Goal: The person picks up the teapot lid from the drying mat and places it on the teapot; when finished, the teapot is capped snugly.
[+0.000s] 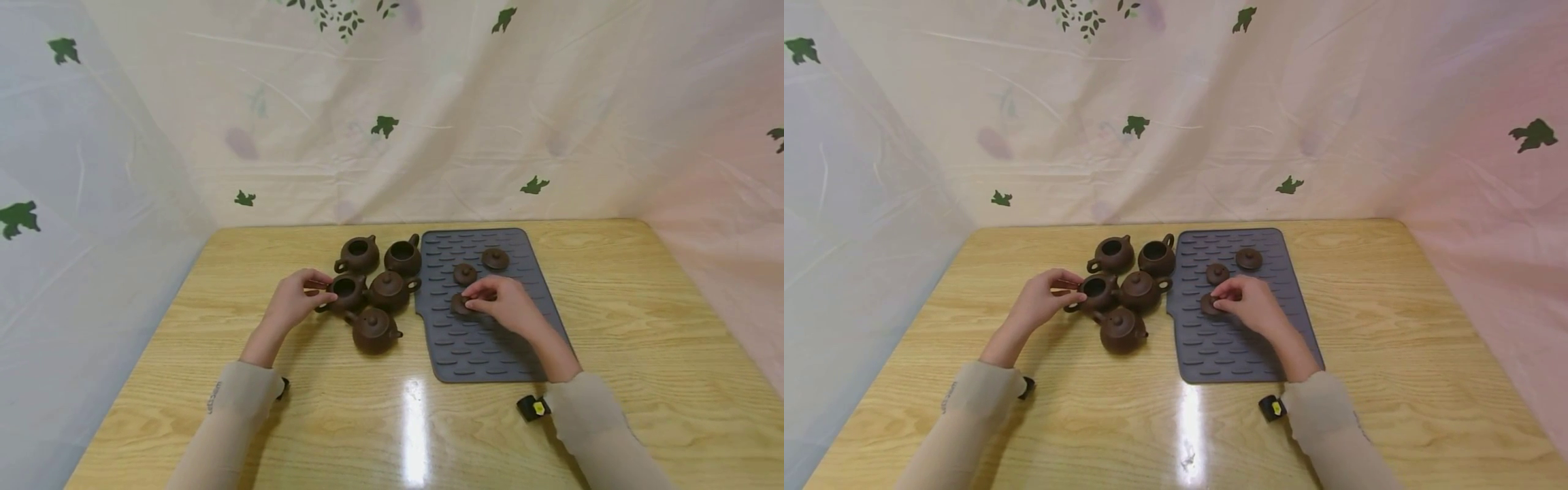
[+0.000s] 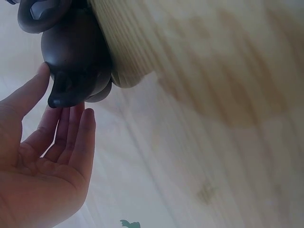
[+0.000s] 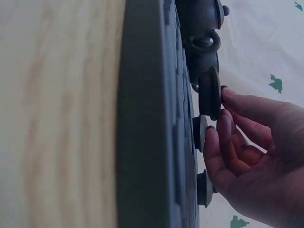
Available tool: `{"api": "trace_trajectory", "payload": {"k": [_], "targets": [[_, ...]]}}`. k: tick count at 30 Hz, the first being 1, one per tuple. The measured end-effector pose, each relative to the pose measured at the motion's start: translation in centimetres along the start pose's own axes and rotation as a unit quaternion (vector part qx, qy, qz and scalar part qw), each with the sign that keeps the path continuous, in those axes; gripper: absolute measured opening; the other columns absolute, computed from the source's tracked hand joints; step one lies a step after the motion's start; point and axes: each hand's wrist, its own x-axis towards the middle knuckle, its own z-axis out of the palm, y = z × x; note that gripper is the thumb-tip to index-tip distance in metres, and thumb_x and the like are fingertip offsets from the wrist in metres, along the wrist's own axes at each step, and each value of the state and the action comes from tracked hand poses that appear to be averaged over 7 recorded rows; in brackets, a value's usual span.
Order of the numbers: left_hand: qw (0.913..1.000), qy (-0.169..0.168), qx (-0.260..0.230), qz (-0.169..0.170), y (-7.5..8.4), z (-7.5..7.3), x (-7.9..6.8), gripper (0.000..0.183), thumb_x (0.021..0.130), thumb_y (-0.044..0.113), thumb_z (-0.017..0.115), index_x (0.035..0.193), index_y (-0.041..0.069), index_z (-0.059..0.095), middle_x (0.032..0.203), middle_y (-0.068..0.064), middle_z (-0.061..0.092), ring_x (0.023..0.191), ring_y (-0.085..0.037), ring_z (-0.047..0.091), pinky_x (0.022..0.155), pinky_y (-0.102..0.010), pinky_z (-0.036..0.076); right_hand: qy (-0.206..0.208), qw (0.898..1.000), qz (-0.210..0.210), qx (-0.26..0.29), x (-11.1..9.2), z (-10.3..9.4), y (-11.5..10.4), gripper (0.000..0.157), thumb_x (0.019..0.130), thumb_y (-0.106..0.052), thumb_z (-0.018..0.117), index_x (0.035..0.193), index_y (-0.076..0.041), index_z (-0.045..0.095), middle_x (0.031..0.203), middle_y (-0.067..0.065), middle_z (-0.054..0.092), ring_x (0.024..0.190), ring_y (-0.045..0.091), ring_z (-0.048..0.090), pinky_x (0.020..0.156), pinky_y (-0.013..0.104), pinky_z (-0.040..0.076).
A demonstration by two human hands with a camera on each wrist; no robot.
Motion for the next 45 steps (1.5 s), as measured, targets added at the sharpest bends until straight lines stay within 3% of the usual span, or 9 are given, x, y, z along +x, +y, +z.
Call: {"api": "trace_trajectory", "payload": {"k": [33, 45], "targets": [[0.9999, 0.002, 0.01, -0.002, 0.1, -0.1, 0.2, 0.032, 0.089, 0.021, 0.077, 0.116, 0.006, 0.068, 0.121, -0.016, 0.067, 0.114, -0.033, 0.065, 0.098, -0.045, 0.056, -0.017, 0.999, -0.028, 0.034, 2.2, 1.9, -4.5, 0.016, 0.092, -0.019, 0.073, 0.106, -0.012, 0.075, 0.101, 0.007, 0.07, 0.087, 0.018, 0.064, 0.073, 0.031, 0.053], [0.9999, 0.001, 0.011, -0.007, 0.1, 0.0, 0.3, 0.033, 0.088, 0.022, 0.077, 0.116, 0.006, 0.068, 0.121, -0.015, 0.067, 0.114, -0.032, 0.065, 0.099, -0.045, 0.056, -0.028, 0.998, -0.039, 0.04, 3.0, 2.5, -6.5, 0.016, 0.093, -0.022, 0.071, 0.107, -0.015, 0.074, 0.101, 0.005, 0.07, 0.092, 0.02, 0.065, 0.08, 0.039, 0.057]]}}
